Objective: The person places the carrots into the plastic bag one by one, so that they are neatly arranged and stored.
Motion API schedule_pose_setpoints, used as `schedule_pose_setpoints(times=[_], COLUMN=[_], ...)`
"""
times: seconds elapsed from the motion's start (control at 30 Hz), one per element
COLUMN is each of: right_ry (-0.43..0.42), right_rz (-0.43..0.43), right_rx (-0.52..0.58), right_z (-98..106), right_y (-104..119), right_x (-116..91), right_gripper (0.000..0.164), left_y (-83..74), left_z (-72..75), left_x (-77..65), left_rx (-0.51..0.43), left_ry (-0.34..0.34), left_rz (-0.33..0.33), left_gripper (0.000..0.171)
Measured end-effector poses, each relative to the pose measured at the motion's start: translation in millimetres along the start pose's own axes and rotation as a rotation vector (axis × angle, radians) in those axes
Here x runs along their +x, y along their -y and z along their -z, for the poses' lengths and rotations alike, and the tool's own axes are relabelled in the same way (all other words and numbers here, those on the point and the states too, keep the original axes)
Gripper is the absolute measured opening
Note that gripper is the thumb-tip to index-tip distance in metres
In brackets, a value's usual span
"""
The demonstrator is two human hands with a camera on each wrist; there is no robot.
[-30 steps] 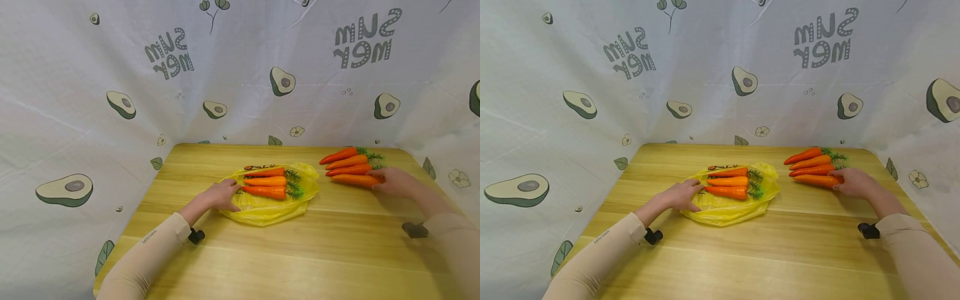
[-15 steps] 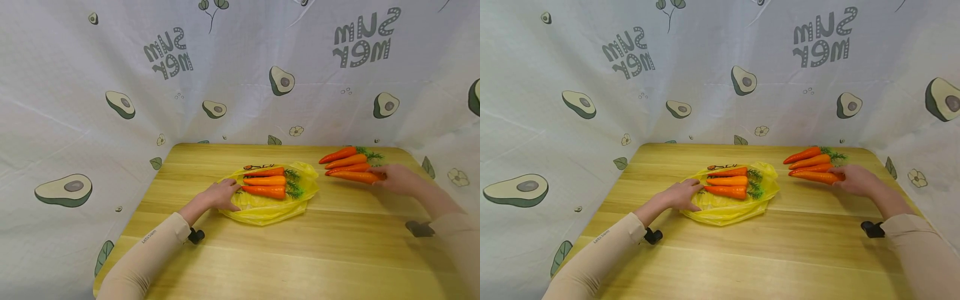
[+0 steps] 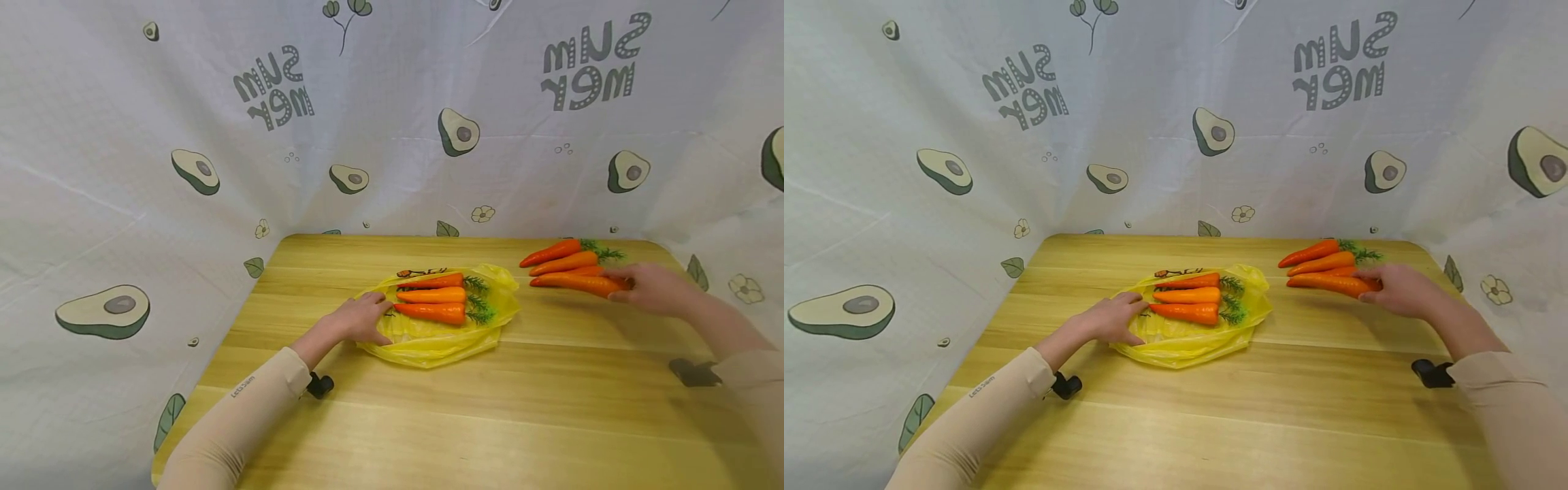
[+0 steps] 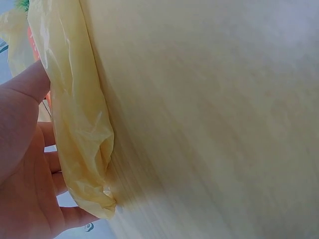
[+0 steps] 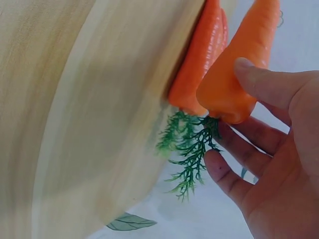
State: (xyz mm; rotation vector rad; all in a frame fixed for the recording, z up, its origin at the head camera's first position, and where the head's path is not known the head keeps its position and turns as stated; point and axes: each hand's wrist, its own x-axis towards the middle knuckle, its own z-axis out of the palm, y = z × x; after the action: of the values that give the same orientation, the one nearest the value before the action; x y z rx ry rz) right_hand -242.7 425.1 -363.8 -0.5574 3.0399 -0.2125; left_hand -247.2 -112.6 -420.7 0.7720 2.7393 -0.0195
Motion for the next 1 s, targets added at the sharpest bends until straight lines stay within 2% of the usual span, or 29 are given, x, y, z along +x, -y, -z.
schedule_pose_setpoints(times=[0.27, 0.63, 1.0], right_ry=[0.001, -0.016, -0.025], right_rz=[-0.014, 0.010, 0.046], right_rx=[-0.043, -0.060, -0.068], right_z=[11.7, 21.8, 33.8], right_y=[13.4, 28.7, 57.1], right_x=[-3.1, -4.7, -5.3], right_gripper=[0.055, 0.052, 0.050], left_y=[-0.3, 0.4, -1.0], left_z=[1.2, -0.4, 1.9], left_x=[-0.9, 0.5, -0.9], left_rx=[-0.012, -0.014, -0.023], left_ry=[0.005, 0.000, 0.007], left_rz=[-0.004, -0.002, 0.001], left_gripper=[0.087, 0.087, 0.087])
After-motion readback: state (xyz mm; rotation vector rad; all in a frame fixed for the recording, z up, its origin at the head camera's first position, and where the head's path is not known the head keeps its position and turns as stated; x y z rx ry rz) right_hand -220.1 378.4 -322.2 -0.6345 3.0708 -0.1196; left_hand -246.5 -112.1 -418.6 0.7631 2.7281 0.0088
